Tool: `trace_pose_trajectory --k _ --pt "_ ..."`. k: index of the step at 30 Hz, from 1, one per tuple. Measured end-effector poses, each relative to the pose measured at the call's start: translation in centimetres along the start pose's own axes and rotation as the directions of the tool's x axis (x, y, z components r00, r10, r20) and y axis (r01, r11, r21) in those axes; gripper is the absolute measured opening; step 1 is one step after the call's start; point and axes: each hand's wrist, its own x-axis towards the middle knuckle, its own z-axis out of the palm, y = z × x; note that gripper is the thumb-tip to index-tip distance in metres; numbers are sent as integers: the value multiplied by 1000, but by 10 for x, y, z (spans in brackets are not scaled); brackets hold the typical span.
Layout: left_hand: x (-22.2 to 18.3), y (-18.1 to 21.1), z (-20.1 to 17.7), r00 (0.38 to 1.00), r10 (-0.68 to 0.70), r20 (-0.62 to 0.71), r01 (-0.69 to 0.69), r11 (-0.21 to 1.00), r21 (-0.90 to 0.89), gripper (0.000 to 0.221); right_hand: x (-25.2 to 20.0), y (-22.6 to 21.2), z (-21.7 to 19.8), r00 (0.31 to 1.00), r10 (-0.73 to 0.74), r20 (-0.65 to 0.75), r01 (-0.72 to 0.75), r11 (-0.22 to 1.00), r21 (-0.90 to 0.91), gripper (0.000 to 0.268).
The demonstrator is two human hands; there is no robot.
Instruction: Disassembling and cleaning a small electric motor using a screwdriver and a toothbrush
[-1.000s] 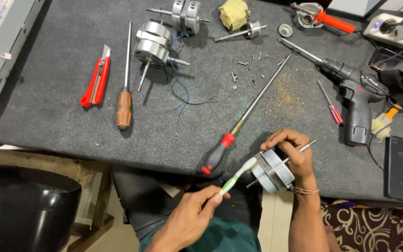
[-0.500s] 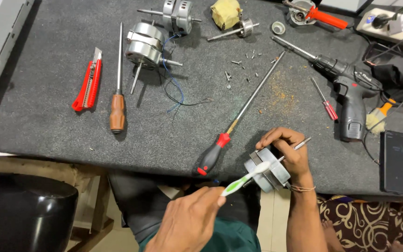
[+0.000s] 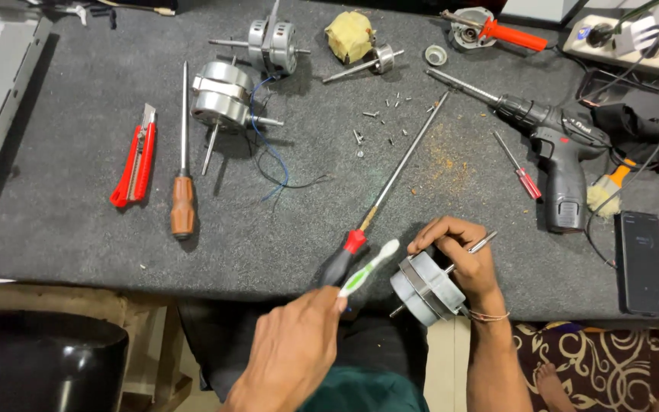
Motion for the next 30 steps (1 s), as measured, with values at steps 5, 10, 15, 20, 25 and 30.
trace_pose_trajectory --k 5,10,15,20,25,30 --pt "-3 -11 22 1000 13 6 -10 949 -315 32 0 0 2 1000 12 -15 -12 1000 1 19" --pt "0 -9 64 961 83 263 151 638 -755 36 1 -2 2 1000 20 -6 -20 999 30 19" --pt "10 5 106 937 206 282 239 212 -948 39 -2 -6 8 994 97 -52 -96 995 10 13" --pt "16 19 110 940 203 274 269 54 -962 25 -5 -18 13 979 161 -128 -165 986 -21 16" --pt "18 28 113 941 220 256 263 -4 -965 28 -12 -43 11 976 -56 -208 30 992 -125 18" --pt "36 50 110 943 294 154 151 33 -988 24 -4 -87 6 957 -256 -139 222 950 -220 22"
